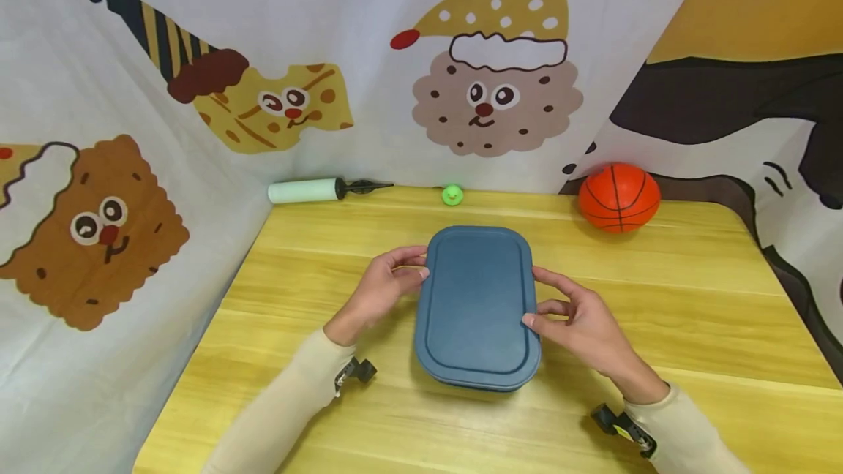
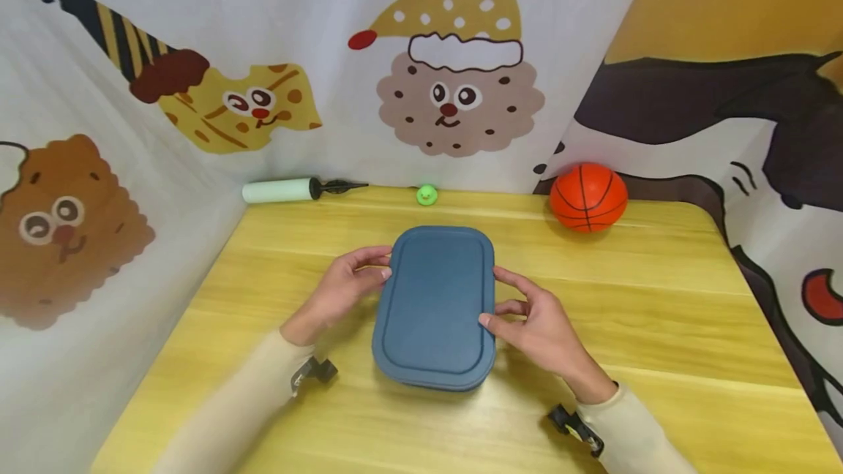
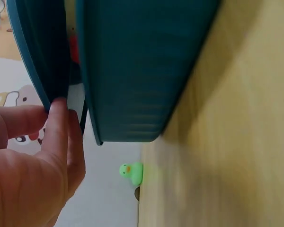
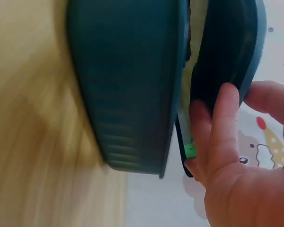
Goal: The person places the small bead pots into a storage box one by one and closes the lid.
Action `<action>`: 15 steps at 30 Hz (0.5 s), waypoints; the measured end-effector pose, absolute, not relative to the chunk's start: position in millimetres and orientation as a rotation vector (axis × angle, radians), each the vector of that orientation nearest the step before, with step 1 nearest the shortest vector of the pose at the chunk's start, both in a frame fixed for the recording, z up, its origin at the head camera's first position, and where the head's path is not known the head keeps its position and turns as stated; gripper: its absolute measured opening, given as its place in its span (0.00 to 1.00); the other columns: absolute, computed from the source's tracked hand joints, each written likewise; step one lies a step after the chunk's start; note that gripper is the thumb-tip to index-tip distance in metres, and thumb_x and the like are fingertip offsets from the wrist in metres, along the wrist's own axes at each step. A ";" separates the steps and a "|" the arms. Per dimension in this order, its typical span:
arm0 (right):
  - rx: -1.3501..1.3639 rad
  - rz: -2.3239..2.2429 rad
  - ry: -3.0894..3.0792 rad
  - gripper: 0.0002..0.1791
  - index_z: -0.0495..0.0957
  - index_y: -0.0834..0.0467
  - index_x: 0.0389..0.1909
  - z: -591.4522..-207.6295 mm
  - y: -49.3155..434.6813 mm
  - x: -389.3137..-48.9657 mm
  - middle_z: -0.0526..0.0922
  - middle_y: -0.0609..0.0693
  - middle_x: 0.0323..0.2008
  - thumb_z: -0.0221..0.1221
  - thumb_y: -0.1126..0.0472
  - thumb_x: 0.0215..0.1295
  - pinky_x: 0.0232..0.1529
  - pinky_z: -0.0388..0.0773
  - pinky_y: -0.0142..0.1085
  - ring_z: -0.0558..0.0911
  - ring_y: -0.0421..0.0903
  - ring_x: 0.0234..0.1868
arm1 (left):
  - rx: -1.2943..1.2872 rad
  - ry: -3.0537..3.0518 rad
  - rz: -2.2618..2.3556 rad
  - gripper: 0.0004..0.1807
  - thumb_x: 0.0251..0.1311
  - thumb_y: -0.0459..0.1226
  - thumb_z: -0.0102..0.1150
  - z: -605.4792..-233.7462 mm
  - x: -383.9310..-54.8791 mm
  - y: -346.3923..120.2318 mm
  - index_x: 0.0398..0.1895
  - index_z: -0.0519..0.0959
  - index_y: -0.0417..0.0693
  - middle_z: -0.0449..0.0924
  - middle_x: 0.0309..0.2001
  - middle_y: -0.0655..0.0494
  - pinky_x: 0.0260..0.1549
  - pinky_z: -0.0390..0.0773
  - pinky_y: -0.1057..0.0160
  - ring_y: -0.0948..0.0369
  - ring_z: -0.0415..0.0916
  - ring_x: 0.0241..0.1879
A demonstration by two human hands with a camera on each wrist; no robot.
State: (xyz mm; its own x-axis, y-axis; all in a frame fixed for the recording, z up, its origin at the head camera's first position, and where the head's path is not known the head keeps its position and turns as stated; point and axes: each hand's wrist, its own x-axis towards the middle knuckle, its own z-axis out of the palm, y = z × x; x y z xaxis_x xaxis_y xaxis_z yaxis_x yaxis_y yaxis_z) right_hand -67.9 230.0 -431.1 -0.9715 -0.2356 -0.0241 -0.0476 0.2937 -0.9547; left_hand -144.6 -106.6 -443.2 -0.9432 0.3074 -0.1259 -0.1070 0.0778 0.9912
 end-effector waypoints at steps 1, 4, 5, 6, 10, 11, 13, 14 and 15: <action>-0.246 -1.736 2.409 0.43 0.66 0.56 0.79 -433.0 229.8 -69.0 0.84 0.59 0.60 0.74 0.62 0.65 0.24 0.80 0.34 0.90 0.43 0.39 | 0.196 2.072 1.928 0.25 0.73 0.31 0.62 -444.9 -144.1 -105.6 0.72 0.75 0.42 0.79 0.61 0.40 0.50 0.87 0.61 0.55 0.84 0.57; -0.210 -1.691 2.444 0.42 0.68 0.56 0.78 -438.4 228.5 -72.1 0.85 0.61 0.48 0.75 0.60 0.64 0.23 0.77 0.33 0.88 0.48 0.31 | 0.196 2.139 1.876 0.28 0.71 0.33 0.65 -448.3 -142.7 -103.5 0.73 0.75 0.44 0.80 0.61 0.43 0.50 0.87 0.61 0.54 0.84 0.57; -0.200 -1.679 2.452 0.42 0.68 0.56 0.77 -440.0 227.9 -72.9 0.85 0.61 0.43 0.75 0.60 0.64 0.22 0.76 0.33 0.87 0.50 0.28 | 0.203 2.162 1.856 0.29 0.70 0.33 0.67 -449.4 -142.4 -103.1 0.73 0.75 0.45 0.81 0.60 0.43 0.50 0.86 0.61 0.53 0.84 0.57; -0.195 -1.668 2.458 0.42 0.68 0.56 0.77 -441.4 227.2 -73.4 0.84 0.60 0.40 0.75 0.59 0.63 0.22 0.75 0.32 0.87 0.51 0.25 | 0.205 2.185 1.834 0.29 0.69 0.34 0.68 -450.4 -142.2 -102.9 0.73 0.75 0.46 0.81 0.60 0.44 0.50 0.86 0.61 0.53 0.84 0.57; -0.213 -1.628 2.516 0.42 0.70 0.58 0.75 -445.6 224.3 -75.1 0.82 0.57 0.37 0.77 0.59 0.61 0.21 0.74 0.32 0.84 0.47 0.25 | 0.222 2.250 1.778 0.31 0.68 0.35 0.70 -452.6 -142.0 -102.7 0.74 0.75 0.48 0.83 0.58 0.45 0.52 0.87 0.58 0.51 0.85 0.56; -0.223 -1.622 2.533 0.42 0.70 0.58 0.75 -446.0 223.6 -75.4 0.82 0.57 0.36 0.77 0.59 0.61 0.21 0.74 0.32 0.84 0.45 0.25 | 0.224 2.262 1.771 0.32 0.67 0.35 0.70 -453.2 -142.1 -102.8 0.74 0.75 0.47 0.83 0.58 0.45 0.52 0.87 0.58 0.51 0.85 0.56; -0.241 -1.607 2.572 0.42 0.71 0.58 0.74 -446.6 222.9 -76.1 0.82 0.57 0.37 0.78 0.59 0.60 0.22 0.75 0.31 0.83 0.42 0.28 | 0.231 2.274 1.762 0.32 0.67 0.35 0.71 -453.5 -142.0 -102.8 0.74 0.75 0.47 0.84 0.57 0.45 0.53 0.86 0.57 0.50 0.85 0.56; -0.251 -1.602 2.587 0.41 0.71 0.59 0.73 -446.6 222.7 -76.4 0.81 0.57 0.38 0.78 0.59 0.60 0.23 0.76 0.31 0.83 0.42 0.29 | 0.232 2.278 1.757 0.32 0.67 0.35 0.71 -453.8 -141.8 -102.7 0.74 0.75 0.47 0.83 0.57 0.45 0.53 0.86 0.57 0.50 0.85 0.56; -0.256 -1.592 2.603 0.41 0.72 0.59 0.73 -446.7 222.6 -76.4 0.81 0.57 0.38 0.78 0.59 0.60 0.24 0.77 0.31 0.83 0.41 0.31 | 0.231 2.283 1.751 0.31 0.67 0.35 0.71 -454.7 -141.6 -102.6 0.74 0.75 0.47 0.83 0.57 0.45 0.52 0.86 0.57 0.50 0.85 0.56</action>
